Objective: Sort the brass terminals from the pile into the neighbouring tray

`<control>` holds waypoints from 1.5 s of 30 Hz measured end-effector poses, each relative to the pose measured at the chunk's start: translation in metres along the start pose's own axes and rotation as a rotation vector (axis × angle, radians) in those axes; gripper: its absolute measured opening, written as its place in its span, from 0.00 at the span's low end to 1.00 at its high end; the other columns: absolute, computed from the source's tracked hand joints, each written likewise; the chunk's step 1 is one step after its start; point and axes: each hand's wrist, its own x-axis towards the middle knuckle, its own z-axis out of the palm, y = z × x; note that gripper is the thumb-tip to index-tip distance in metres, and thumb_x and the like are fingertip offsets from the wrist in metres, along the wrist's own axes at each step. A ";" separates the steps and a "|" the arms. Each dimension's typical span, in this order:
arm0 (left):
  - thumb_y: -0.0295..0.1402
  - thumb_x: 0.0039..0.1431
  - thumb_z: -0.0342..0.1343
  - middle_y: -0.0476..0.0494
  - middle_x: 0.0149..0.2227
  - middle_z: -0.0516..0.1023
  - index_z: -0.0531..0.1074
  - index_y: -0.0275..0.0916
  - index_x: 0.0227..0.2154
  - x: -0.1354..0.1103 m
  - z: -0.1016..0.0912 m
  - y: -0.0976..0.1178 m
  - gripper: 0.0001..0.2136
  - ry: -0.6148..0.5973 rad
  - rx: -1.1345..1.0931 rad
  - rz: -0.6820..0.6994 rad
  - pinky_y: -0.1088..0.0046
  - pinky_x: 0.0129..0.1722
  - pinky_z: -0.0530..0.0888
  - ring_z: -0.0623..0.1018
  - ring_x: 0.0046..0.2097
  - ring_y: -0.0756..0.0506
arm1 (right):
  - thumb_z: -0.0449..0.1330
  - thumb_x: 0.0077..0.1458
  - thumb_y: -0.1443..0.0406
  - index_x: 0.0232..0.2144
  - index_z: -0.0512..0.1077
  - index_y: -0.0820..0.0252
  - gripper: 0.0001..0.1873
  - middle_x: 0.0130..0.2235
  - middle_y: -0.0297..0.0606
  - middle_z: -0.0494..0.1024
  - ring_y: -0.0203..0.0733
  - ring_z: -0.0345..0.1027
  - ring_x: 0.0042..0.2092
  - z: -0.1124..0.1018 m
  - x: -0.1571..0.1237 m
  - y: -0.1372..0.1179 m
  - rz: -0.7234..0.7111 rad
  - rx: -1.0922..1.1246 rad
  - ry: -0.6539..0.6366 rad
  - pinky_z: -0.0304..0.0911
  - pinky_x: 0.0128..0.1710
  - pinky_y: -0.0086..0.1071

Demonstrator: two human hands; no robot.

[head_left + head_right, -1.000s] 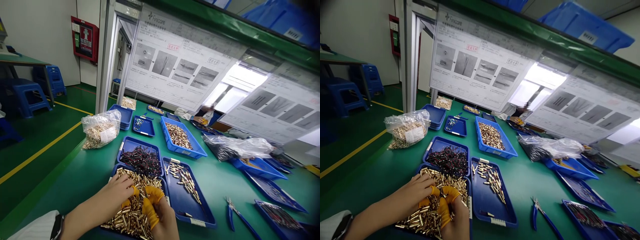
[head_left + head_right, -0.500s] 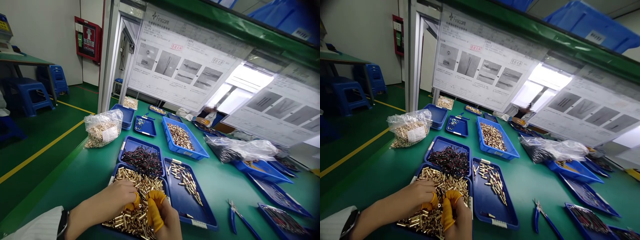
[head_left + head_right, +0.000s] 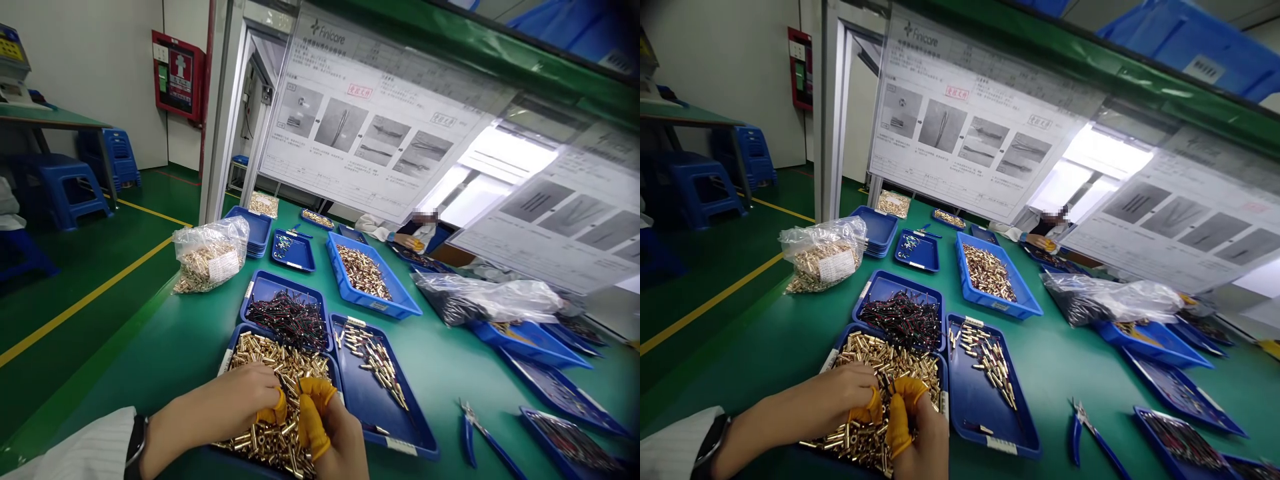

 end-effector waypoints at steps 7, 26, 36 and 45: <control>0.26 0.52 0.53 0.47 0.32 0.76 0.74 0.39 0.28 0.009 -0.003 0.000 0.05 0.426 -0.704 -0.373 0.73 0.36 0.69 0.73 0.36 0.45 | 0.57 0.49 0.53 0.22 0.69 0.61 0.16 0.17 0.29 0.63 0.32 0.53 0.19 -0.001 0.000 0.010 -0.043 -0.079 -0.035 0.52 0.18 0.25; 0.35 0.46 0.59 0.50 0.25 0.71 0.72 0.37 0.25 0.014 0.005 0.001 0.06 0.445 -1.057 -0.531 0.77 0.25 0.67 0.69 0.27 0.49 | 0.53 0.51 0.52 0.30 0.76 0.61 0.20 0.17 0.34 0.69 0.35 0.55 0.18 0.002 -0.003 0.007 -0.062 -0.156 -0.071 0.50 0.18 0.28; 0.30 0.47 0.57 0.51 0.24 0.72 0.73 0.37 0.24 0.013 0.002 0.004 0.02 0.465 -1.005 -0.504 0.77 0.26 0.66 0.69 0.28 0.50 | 0.54 0.51 0.52 0.29 0.76 0.62 0.20 0.16 0.33 0.68 0.33 0.53 0.17 0.002 -0.003 0.014 -0.055 -0.173 -0.070 0.48 0.16 0.27; 0.22 0.46 0.55 0.50 0.25 0.74 0.75 0.37 0.23 0.010 -0.005 0.005 0.06 0.439 -0.948 -0.386 0.76 0.31 0.69 0.72 0.30 0.48 | 0.51 0.52 0.51 0.27 0.75 0.61 0.22 0.15 0.33 0.67 0.35 0.55 0.17 0.002 -0.003 0.012 -0.084 -0.260 -0.086 0.50 0.18 0.28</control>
